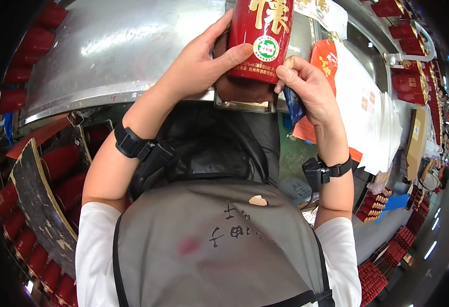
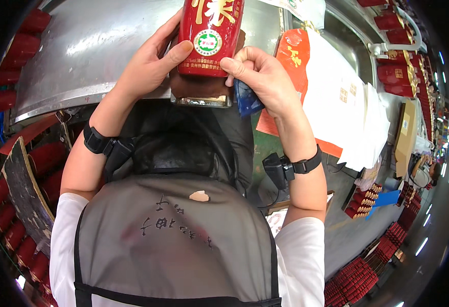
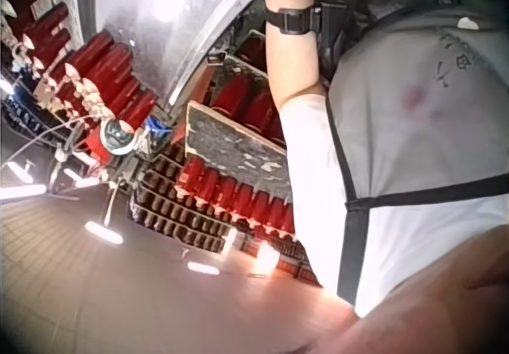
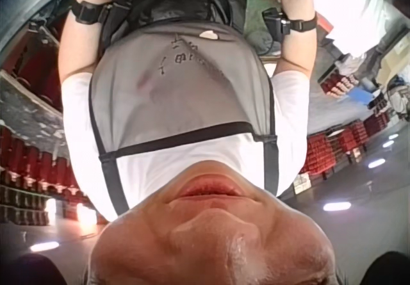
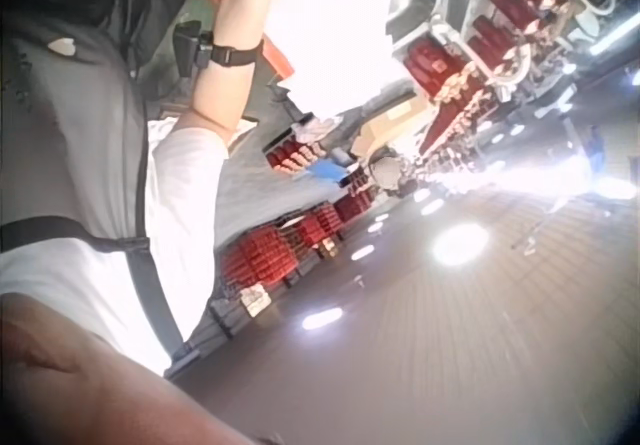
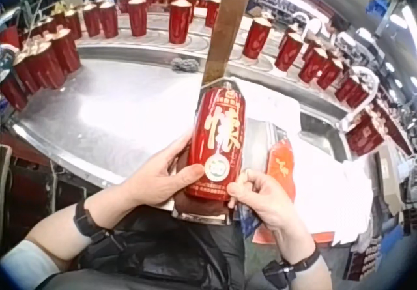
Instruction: Manually applying labels and wiping down red liquor bottles on an assembly line.
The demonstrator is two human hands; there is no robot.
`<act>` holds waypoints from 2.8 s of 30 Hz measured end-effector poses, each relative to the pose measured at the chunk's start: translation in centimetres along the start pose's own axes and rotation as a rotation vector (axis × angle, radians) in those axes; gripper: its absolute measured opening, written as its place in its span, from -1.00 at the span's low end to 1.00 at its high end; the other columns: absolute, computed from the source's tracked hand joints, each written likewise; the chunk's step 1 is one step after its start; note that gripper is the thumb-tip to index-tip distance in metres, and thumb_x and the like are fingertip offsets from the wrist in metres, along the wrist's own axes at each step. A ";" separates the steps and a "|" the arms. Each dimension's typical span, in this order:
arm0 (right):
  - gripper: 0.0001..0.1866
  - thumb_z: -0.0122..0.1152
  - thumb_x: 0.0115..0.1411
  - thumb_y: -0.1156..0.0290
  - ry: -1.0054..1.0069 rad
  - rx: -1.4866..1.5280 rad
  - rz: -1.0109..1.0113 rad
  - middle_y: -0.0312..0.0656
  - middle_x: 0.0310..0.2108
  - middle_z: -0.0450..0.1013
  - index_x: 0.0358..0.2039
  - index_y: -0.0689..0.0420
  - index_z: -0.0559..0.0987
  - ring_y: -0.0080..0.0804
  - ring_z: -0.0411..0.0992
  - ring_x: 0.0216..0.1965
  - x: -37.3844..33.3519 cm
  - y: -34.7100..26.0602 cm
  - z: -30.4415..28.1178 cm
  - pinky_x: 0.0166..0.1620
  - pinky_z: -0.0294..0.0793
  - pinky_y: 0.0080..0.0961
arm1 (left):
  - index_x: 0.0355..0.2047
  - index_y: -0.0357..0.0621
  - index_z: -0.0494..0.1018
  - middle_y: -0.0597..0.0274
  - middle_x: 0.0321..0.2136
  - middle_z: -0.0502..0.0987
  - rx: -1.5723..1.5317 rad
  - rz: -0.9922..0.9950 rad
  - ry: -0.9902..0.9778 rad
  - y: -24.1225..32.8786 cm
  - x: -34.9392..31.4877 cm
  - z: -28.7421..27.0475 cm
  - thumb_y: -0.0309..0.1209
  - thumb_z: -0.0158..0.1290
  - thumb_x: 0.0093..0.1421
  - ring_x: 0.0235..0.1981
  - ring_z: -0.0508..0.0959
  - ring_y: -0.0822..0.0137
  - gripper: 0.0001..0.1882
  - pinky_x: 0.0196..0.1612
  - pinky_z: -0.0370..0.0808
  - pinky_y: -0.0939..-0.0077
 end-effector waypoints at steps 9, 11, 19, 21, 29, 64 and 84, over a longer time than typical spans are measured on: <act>-0.78 0.21 0.26 0.42 0.326 -0.151 -0.369 -0.33 -0.32 0.49 -0.11 0.19 0.59 -0.65 0.45 -0.29 0.1 -6.5 -2.6 -0.19 0.45 -0.68 | 0.40 -0.20 -0.15 -0.10 0.35 0.04 0.539 0.217 0.025 -0.7 -0.8 0.1 -0.23 0.45 -0.17 0.38 0.08 0.05 0.26 0.37 0.10 0.25; -0.73 0.26 0.15 0.61 0.325 -0.516 -0.584 -0.34 -0.32 0.49 -0.11 0.18 0.61 -0.63 0.46 -0.24 -0.9 -7.6 -0.7 -0.16 0.45 -0.64 | 0.40 -0.20 -0.13 -0.08 0.36 0.04 0.582 0.259 0.041 -1.2 -0.6 -0.4 -0.24 0.44 -0.15 0.38 0.08 0.05 0.23 0.36 0.11 0.24; -0.51 0.23 -0.22 0.76 0.055 -0.913 -0.754 -0.18 -0.34 0.54 -0.19 0.12 0.68 -0.32 0.51 -0.29 -7.0 -4.5 4.0 -0.22 0.51 -0.45 | 0.34 -0.18 0.07 -0.12 0.31 0.16 0.651 0.364 0.117 -1.0 -0.6 -0.6 -0.19 0.45 -0.21 0.26 0.29 -0.02 0.15 0.24 0.34 0.29; -0.54 0.28 -0.20 0.74 0.277 -1.018 -0.765 -0.17 -0.35 0.53 -0.19 0.14 0.68 -0.35 0.51 -0.31 -6.3 -6.4 4.2 -0.28 0.50 -0.48 | 0.30 -0.18 0.16 -0.07 0.30 0.18 0.678 0.409 0.150 -0.7 -0.9 -0.9 -0.22 0.44 -0.23 0.20 0.35 -0.04 0.08 0.19 0.38 0.27; -0.54 0.33 -0.31 0.63 0.009 -1.136 -0.875 -0.19 -0.41 0.51 -0.26 0.15 0.70 -0.32 0.46 -0.39 -5.7 -5.9 7.9 -0.37 0.45 -0.48 | 0.27 -0.21 0.21 -0.05 0.30 0.21 0.680 0.438 0.158 -0.6 -1.2 -0.4 -0.30 0.42 -0.24 0.19 0.36 -0.01 0.02 0.22 0.34 0.27; -0.79 0.33 0.04 0.44 -0.069 -1.130 -0.880 -0.15 -0.38 0.55 -0.26 0.13 0.65 -0.24 0.54 -0.36 7.0 -15.9 1.7 -0.26 0.52 -0.43 | 0.35 -0.26 -0.03 -0.16 0.31 0.14 0.578 0.210 0.012 -0.7 -0.6 -1.0 -0.22 0.46 -0.23 0.25 0.31 -0.10 0.22 0.25 0.32 0.22; -0.80 0.33 0.04 0.49 -0.161 -0.847 -0.700 -0.24 -0.40 0.58 -0.27 0.11 0.68 -0.46 0.53 -0.42 5.2 -12.9 1.8 -0.29 0.50 -0.54 | 0.37 -0.27 -0.11 -0.11 0.32 0.12 0.584 0.095 -0.101 -1.3 0.0 -1.6 -0.17 0.43 -0.22 0.33 0.17 -0.07 0.26 0.38 -0.07 -0.08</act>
Point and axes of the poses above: each hand's wrist, its own x-axis towards the middle knuckle, its own z-axis out of the palm, y = z × x, the point moved 3 cm from there along x, towards the middle knuckle
